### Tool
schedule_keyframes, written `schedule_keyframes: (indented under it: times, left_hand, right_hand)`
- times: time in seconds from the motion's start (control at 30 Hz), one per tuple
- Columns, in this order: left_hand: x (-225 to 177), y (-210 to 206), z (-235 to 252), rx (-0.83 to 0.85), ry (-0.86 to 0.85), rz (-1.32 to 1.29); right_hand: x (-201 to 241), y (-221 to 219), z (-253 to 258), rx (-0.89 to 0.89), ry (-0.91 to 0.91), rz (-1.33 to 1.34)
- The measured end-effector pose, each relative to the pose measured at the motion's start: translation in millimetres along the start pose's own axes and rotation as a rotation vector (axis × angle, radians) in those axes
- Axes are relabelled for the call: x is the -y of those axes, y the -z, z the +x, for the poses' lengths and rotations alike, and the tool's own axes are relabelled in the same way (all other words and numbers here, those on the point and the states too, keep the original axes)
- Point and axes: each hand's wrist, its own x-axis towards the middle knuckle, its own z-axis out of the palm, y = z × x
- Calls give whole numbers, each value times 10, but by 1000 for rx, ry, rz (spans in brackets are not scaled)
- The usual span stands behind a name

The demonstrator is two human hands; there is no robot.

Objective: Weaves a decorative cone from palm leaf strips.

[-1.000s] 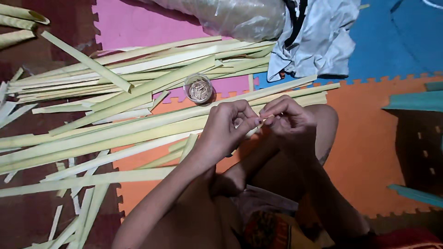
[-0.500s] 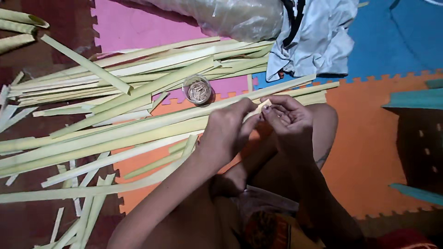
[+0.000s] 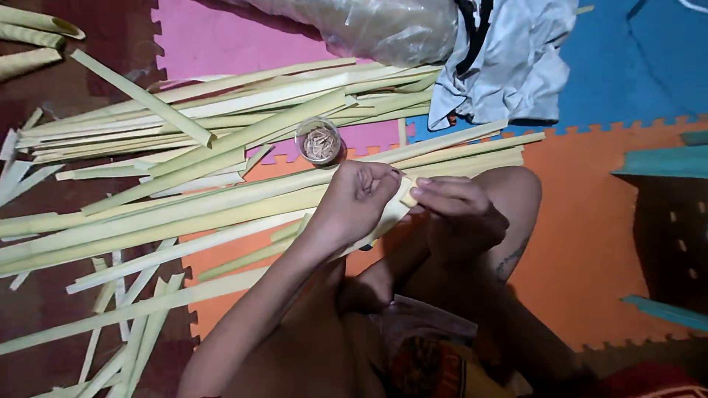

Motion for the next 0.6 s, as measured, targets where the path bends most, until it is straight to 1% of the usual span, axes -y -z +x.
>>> schedule_keyframes:
  times: [0.07, 0.13, 0.17, 0.23, 0.27, 0.3, 0.33, 0.4, 0.43, 0.47, 0.5, 0.53, 0.6]
  left_hand:
    - [185, 0, 40, 32, -98, -67]
    - [539, -9, 167, 106, -272, -227]
    - [638, -3, 213, 162, -322, -287]
    - [686, 21, 229, 235, -345, -324]
    - [687, 18, 225, 216, -350, -307]
    - [692, 12, 226, 175, -367, -271]
    - [698, -4, 231, 124, -390, -225]
    - [704, -53, 252, 47, -425, -160]
    - [701, -72, 263, 39, -424, -156]
    - [698, -88, 277, 41, -411, -160]
    - [694, -92, 293, 55, -383, -169]
    - [687, -80, 306, 78, -351, -166]
    - [672, -28, 320, 123, -294, -155]
  right_hand:
    - [-47, 47, -51, 43, 84, -28]
    - [-58, 98, -86, 58, 107, -41]
    - [-67, 130, -101, 76, 114, -29]
    - [-94, 181, -100, 104, 116, 1]
    - [-92, 199, -75, 126, 87, 16]
    - [-67, 215, -33, 153, 13, 46]
    - [-16, 235, 19, 181, -118, 99]
    - [103, 271, 135, 228, -457, 253]
    - [149, 274, 180, 233, -593, 302]
    - [180, 249, 201, 198, -644, 274]
    - [186, 213, 196, 151, -614, 188]
    - [176, 177, 174, 109, -522, 75]
    - [153, 146, 98, 95, -243, -150]
